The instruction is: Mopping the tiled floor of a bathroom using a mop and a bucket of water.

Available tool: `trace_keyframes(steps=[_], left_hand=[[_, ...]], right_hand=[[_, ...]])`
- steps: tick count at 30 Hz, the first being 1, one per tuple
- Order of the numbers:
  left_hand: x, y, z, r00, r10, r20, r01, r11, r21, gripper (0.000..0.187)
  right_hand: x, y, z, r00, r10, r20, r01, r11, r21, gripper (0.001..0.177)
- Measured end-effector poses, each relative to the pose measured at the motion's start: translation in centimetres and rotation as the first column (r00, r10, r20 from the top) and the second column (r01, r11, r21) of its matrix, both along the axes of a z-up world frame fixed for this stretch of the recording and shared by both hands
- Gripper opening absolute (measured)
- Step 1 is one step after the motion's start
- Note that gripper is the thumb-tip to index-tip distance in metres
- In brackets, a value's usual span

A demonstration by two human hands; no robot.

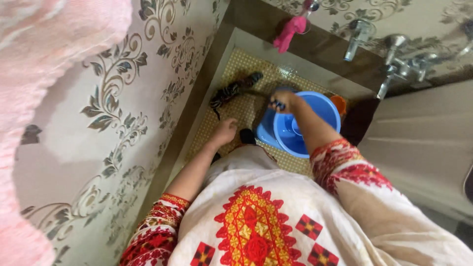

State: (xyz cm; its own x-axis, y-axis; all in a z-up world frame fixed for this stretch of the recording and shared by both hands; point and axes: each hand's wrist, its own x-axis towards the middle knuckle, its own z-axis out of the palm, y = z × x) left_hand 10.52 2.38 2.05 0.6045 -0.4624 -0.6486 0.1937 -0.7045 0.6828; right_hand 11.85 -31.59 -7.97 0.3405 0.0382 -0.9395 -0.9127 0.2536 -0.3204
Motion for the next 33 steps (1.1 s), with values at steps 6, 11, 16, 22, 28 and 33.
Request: trace_keyframes(steps=[6,11,16,22,28,33], left_hand=[[0.3,1.5,-3.3,0.971,-0.123,0.206,0.134,0.99,-0.04,0.043],[-0.3,0.9,1.4,0.965,-0.161,0.209,0.177,0.983,-0.058,0.048],[-0.5,0.2,-3.5,0.95,-0.218,0.222,0.246,0.963,-0.109,0.053],[0.5,-1.4,-7.5,0.976,-0.182,0.118,0.202,0.96,-0.196,0.051],[5.8,-0.6,-5.8,0.977,-0.14,0.162,0.167,0.972,-0.167,0.047],[9.6,0.2,-8.1,0.989,-0.064,0.131,0.082,0.987,-0.14,0.052]], right_hand=[[-5.3,8.8,1.2,0.994,-0.069,0.09,0.077,0.993,-0.087,0.015],[-5.5,11.2,0.5,0.961,-0.246,0.124,0.251,0.967,-0.032,0.013],[-5.2,10.1,1.1,0.924,-0.336,0.183,0.34,0.94,0.008,0.014],[-0.7,7.2,2.9,0.933,-0.289,0.212,0.319,0.94,-0.119,0.009],[5.8,5.2,5.8,0.916,-0.171,0.362,0.241,0.957,-0.159,0.014],[10.8,3.8,6.9,0.899,-0.333,0.286,0.397,0.894,-0.208,0.015]])
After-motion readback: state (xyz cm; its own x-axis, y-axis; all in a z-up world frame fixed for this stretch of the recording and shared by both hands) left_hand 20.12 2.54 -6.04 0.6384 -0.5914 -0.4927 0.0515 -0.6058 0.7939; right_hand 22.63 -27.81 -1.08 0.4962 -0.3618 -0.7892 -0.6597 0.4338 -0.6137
